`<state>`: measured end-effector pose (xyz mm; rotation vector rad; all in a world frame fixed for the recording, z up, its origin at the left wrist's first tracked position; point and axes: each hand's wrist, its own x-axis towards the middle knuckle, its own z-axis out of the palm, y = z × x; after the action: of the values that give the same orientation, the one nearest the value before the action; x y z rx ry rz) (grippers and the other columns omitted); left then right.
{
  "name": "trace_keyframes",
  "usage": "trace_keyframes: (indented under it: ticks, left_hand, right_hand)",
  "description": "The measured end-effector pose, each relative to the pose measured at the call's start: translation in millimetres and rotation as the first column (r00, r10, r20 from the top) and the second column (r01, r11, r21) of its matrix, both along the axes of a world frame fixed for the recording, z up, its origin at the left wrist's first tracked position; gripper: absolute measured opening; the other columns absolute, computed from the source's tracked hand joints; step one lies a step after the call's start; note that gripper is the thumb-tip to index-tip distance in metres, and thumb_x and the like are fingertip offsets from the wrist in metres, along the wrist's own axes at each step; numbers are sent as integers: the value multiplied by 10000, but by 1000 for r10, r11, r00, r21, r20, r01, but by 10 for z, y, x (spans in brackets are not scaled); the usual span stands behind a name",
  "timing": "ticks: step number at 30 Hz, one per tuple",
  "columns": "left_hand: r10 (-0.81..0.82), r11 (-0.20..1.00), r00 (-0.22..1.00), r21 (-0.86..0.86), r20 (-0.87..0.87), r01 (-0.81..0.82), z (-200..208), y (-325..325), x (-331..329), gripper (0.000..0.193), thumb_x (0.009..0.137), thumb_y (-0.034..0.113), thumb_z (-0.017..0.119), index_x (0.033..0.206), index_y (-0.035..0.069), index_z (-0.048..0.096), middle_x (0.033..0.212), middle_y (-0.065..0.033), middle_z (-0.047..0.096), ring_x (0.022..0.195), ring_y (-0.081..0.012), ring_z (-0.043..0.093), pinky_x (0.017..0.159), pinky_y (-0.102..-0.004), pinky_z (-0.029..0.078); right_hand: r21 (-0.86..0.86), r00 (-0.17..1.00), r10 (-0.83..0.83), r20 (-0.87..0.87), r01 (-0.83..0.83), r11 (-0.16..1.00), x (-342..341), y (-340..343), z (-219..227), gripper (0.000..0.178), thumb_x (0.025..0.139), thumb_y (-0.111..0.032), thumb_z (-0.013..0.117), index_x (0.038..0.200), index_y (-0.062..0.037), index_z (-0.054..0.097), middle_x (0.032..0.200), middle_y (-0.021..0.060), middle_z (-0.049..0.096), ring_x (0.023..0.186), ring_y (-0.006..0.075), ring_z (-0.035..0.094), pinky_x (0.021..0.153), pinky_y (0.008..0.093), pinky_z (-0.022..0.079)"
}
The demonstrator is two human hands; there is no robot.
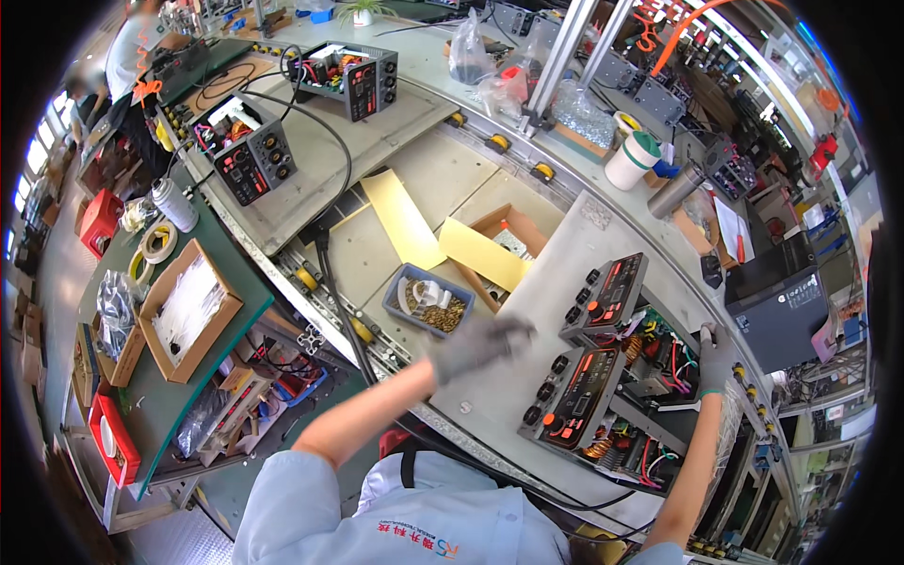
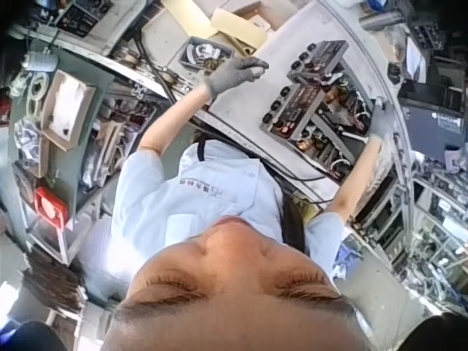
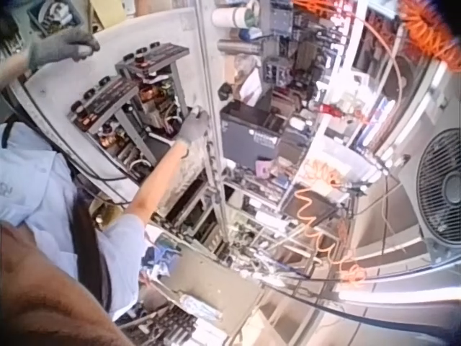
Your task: Assembling and testing electronic power units on a conveyor belt, including wiring, screwing, and applying sealant.
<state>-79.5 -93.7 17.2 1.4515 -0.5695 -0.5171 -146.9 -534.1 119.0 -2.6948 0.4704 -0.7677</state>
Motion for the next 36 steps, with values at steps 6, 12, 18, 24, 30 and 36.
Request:
trace_keyframes:
  ticks: [6, 12, 18, 24, 30, 36]
  left_hand:
    - [167, 677, 678, 416, 716, -606, 130, -130, 1259, 208, 830, 169, 498, 943, 93, 655, 1015, -156, 633, 883, -342, 606, 778, -425, 489]
    - [130, 774, 740, 398, 660, -492, 84, -150, 1089, 243, 792, 118, 522, 996, 87, 652, 965, -120, 631, 879, -328, 606, 760, -415, 491]
    - [236, 502, 760, 593, 606, -629, 126, 1039, 1197, 230, 851, 171, 507, 994, 111, 676, 985, -116, 651, 918, -302, 616, 811, -369, 484]
    - [129, 313, 845, 787, 520, -532, 277, 1000, 604, 327, 809, 363, 598, 983, 90, 645, 953, -140, 653, 914, -316, 621, 813, -408, 478]
    - [307, 488, 775, 608, 552, -626, 171, 786, 508, 368, 783, 187, 666, 1126, 81, 582, 843, -112, 657, 798, -256, 641, 743, -342, 495]
    - [235, 971, 968, 16, 83, -237, 1070, -206, 553, 342, 812, 12, 646, 1145, 17, 567, 948, 20, 604, 867, -48, 554, 735, -221, 462]
  right_hand:
    - [-17, 997, 78, 14, -78, 997, 120, 164, 39, 123, 837, -94, 582, 924, -14, 619, 887, 107, 593, 807, 226, 583, 718, 298, 434]
    - [-22, 996, 87, 7, -87, 996, -18, 30, 55, 116, 845, -68, 549, 922, -11, 615, 843, 100, 564, 779, 224, 560, 710, 312, 431]
    - [8, 996, 90, -10, -90, 996, 36, 93, 35, 118, 854, -52, 531, 930, -11, 612, 869, 103, 566, 832, 238, 559, 768, 317, 425]
    - [-81, 994, 112, -8, -113, 990, 24, 72, 39, 144, 844, -89, 535, 935, -12, 616, 908, 130, 586, 882, 310, 562, 798, 354, 424]
    - [-141, 995, 95, 27, -90, 986, 73, 178, 24, 139, 819, -120, 559, 910, -38, 624, 897, 126, 595, 859, 309, 552, 757, 372, 426]
    - [-194, 977, 138, 160, -106, 975, 40, 223, 77, 200, 787, -158, 608, 972, -82, 609, 867, 102, 577, 840, 280, 552, 725, 374, 429]
